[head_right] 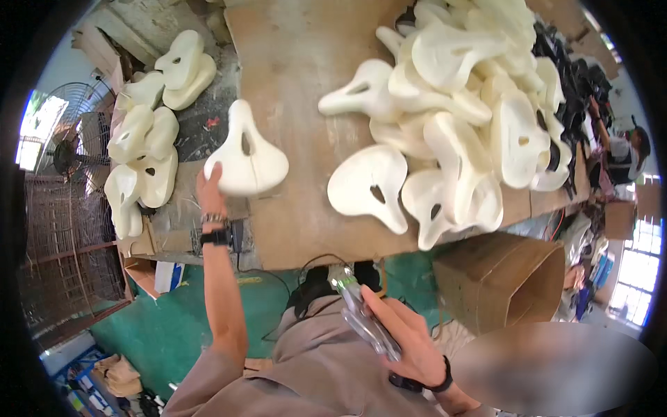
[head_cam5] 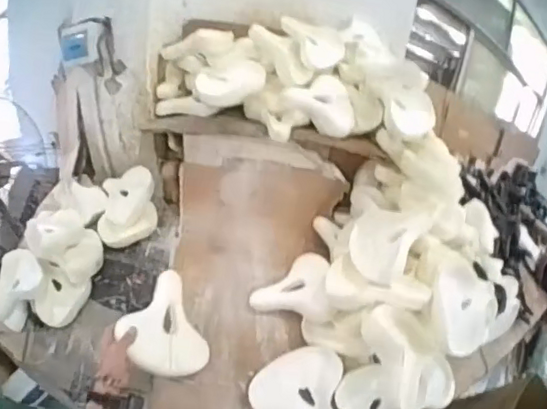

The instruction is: The person assembles bicycle seats by spray-gluing foam cushions to plastic bases, then organizes the finished components into a cardboard box. The glue is applied with a spray gun.

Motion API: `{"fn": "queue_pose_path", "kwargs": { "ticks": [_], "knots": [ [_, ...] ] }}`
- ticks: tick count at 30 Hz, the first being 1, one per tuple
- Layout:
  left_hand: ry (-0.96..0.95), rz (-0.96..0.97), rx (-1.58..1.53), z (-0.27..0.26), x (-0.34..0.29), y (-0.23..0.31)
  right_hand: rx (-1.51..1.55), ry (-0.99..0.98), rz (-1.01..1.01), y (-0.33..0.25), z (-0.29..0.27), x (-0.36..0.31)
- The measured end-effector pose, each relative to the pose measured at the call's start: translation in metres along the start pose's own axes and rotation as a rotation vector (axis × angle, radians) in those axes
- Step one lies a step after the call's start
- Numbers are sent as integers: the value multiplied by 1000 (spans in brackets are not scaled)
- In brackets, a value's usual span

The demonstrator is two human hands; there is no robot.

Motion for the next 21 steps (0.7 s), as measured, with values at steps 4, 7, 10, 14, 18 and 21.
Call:
{"fn": "queue_pose_path", "kwargs": {
  "ticks": [4, 7, 10, 14, 18, 21],
  "knots": [
    [126, 65, -163, -52, -44, 41, -58, 65, 121, 75, 54, 60],
    [215, 93, -233, -104, -86, 69, -39, -24, 189, 116, 112, 126],
    [260, 83, -458, -143, -113, 74, -145, 35, 3, 148, 158, 210],
    [293, 66, -707, -183, -150, 76, -44, -58, 89, 130, 214, 322],
    [324, 89, -656, -195, -165, 81, 138, 149, -50, 86, 239, 403],
    [402, 79, -614, -214, -168, 57, -8, 156, -285, 63, 232, 415]
  ]
}}
Point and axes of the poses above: each hand's wrist, its own x-axis towards the middle knuckle, its own z-axis out of the palm, y = z × x, the point moved 9 cm from there along x, towards the middle knuckle, and after that the axes turned 2 degrees about -x, right-handed, at the moved point
